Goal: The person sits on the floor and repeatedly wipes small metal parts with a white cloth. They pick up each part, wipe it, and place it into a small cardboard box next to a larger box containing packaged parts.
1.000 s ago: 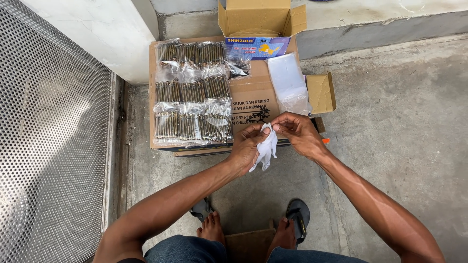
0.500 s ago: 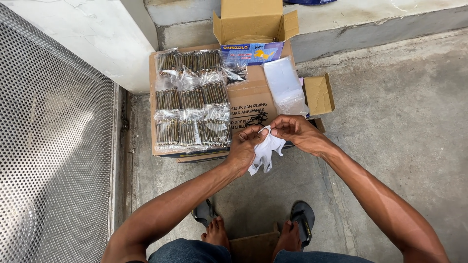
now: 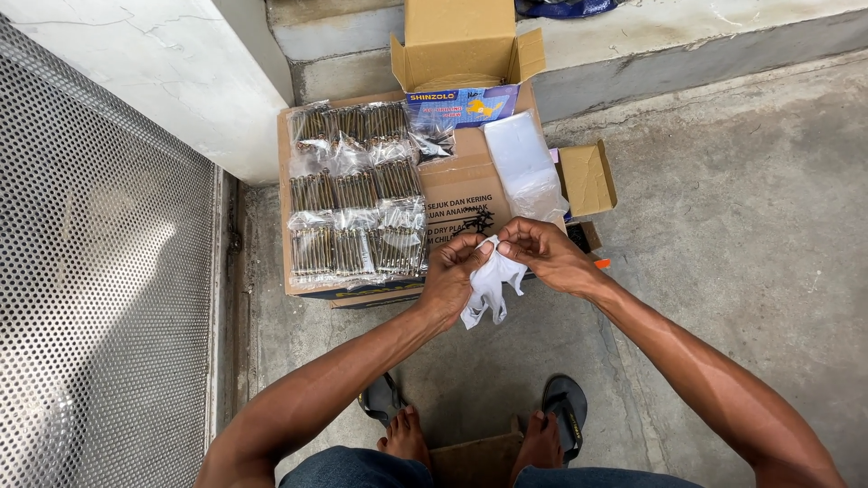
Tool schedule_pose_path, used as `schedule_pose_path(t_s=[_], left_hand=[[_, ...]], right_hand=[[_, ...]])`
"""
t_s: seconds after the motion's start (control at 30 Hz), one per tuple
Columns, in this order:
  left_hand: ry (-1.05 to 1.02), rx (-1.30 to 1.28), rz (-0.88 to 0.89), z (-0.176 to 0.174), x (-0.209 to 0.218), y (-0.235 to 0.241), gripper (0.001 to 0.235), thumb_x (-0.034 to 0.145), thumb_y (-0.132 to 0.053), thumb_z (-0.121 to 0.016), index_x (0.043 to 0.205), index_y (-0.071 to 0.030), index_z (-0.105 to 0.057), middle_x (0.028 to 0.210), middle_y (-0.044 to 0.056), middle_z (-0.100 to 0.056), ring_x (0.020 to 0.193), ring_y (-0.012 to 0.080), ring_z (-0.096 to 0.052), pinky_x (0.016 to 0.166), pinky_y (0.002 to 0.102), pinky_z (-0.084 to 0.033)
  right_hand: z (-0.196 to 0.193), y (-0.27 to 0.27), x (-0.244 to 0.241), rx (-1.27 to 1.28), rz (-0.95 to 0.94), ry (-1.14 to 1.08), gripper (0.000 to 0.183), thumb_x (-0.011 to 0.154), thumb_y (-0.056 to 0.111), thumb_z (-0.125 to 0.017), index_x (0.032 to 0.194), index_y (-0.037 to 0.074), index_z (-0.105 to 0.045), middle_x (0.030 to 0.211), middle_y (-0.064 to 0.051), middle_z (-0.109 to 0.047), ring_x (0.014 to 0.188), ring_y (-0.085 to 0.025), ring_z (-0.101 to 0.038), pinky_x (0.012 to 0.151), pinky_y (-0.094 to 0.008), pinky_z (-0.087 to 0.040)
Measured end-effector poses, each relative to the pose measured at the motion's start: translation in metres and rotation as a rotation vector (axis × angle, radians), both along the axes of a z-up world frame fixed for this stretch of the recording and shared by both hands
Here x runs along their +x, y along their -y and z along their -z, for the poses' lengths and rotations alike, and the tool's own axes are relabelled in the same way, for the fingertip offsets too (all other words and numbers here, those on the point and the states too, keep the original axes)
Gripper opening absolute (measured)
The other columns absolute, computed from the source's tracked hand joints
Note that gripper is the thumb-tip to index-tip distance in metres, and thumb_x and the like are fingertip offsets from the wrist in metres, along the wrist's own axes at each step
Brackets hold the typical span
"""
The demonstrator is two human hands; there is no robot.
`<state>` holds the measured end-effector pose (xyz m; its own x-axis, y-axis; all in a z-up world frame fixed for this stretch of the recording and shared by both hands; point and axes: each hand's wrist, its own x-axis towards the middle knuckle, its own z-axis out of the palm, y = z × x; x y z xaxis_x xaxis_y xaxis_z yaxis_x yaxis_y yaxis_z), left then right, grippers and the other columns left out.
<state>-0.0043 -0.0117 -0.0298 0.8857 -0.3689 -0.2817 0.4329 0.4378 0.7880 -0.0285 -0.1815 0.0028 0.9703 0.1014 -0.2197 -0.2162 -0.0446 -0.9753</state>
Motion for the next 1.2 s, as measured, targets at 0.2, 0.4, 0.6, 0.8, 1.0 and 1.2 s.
schedule_pose_path(t_s=[0.2, 0.4, 0.6, 0.8, 1.0, 1.2], left_hand=[[0.04, 0.027, 0.009, -0.014, 0.001, -0.001, 0.005, 0.088, -0.012, -0.069, 0.088, -0.007, -0.07, 0.067, 0.0, -0.067, 0.06, 0.0079, -0.066, 0.055, 0.019, -0.056], [0.119, 0.062, 0.011, -0.016, -0.001, 0.0, 0.007, 0.085, -0.012, -0.074, 0.089, -0.007, -0.071, 0.069, 0.001, -0.068, 0.06, 0.0053, -0.065, 0.054, 0.016, -0.054], [0.112, 0.098, -0.022, -0.025, -0.004, -0.003, 0.01, 0.083, -0.011, -0.076, 0.089, -0.007, -0.069, 0.07, 0.0, -0.069, 0.06, 0.0047, -0.063, 0.054, 0.016, -0.052], [0.052, 0.069, -0.037, -0.019, 0.002, -0.003, 0.015, 0.08, -0.011, -0.079, 0.086, -0.004, -0.066, 0.068, 0.003, -0.069, 0.057, 0.0079, -0.065, 0.052, 0.018, -0.053], [-0.062, -0.015, -0.012, -0.013, -0.004, 0.001, 0.015, 0.083, -0.014, -0.078, 0.082, -0.004, -0.067, 0.067, 0.005, -0.07, 0.057, 0.0109, -0.067, 0.051, 0.02, -0.053], [-0.093, -0.056, 0.063, -0.017, -0.007, -0.003, 0.017, 0.087, -0.016, -0.073, 0.079, -0.003, -0.068, 0.07, 0.01, -0.071, 0.059, 0.0163, -0.069, 0.053, 0.023, -0.056]], right_hand=[[-0.023, 0.0, -0.003, 0.255, 0.056, -0.133, 0.014, 0.096, 0.018, -0.059, 0.091, 0.006, -0.066, 0.079, 0.001, -0.066, 0.07, -0.005, -0.064, 0.06, -0.019, -0.055], [0.0, 0.009, 0.006, 0.296, 0.024, -0.153, 0.008, 0.086, 0.006, -0.069, 0.091, 0.0, -0.069, 0.072, -0.005, -0.068, 0.061, -0.01, -0.067, 0.053, -0.023, -0.056], [-0.023, 0.002, 0.002, 0.113, 0.01, -0.043, 0.011, 0.081, 0.002, -0.075, 0.092, 0.0, -0.074, 0.075, -0.004, -0.069, 0.064, -0.006, -0.061, 0.054, -0.016, -0.05], [-0.04, -0.004, -0.001, -0.007, 0.017, 0.055, 0.008, 0.082, 0.004, -0.074, 0.089, 0.0, -0.073, 0.071, -0.005, -0.064, 0.067, -0.008, -0.058, 0.058, -0.021, -0.05], [-0.038, -0.006, -0.006, -0.143, -0.069, 0.088, 0.011, 0.093, 0.011, -0.061, 0.09, 0.001, -0.066, 0.073, -0.004, -0.052, 0.072, -0.013, -0.051, 0.06, -0.025, -0.045], [-0.029, -0.001, -0.006, -0.192, -0.092, 0.1, 0.016, 0.094, 0.013, -0.061, 0.082, 0.003, -0.065, 0.068, -0.003, -0.05, 0.07, -0.013, -0.05, 0.061, -0.025, -0.044]])
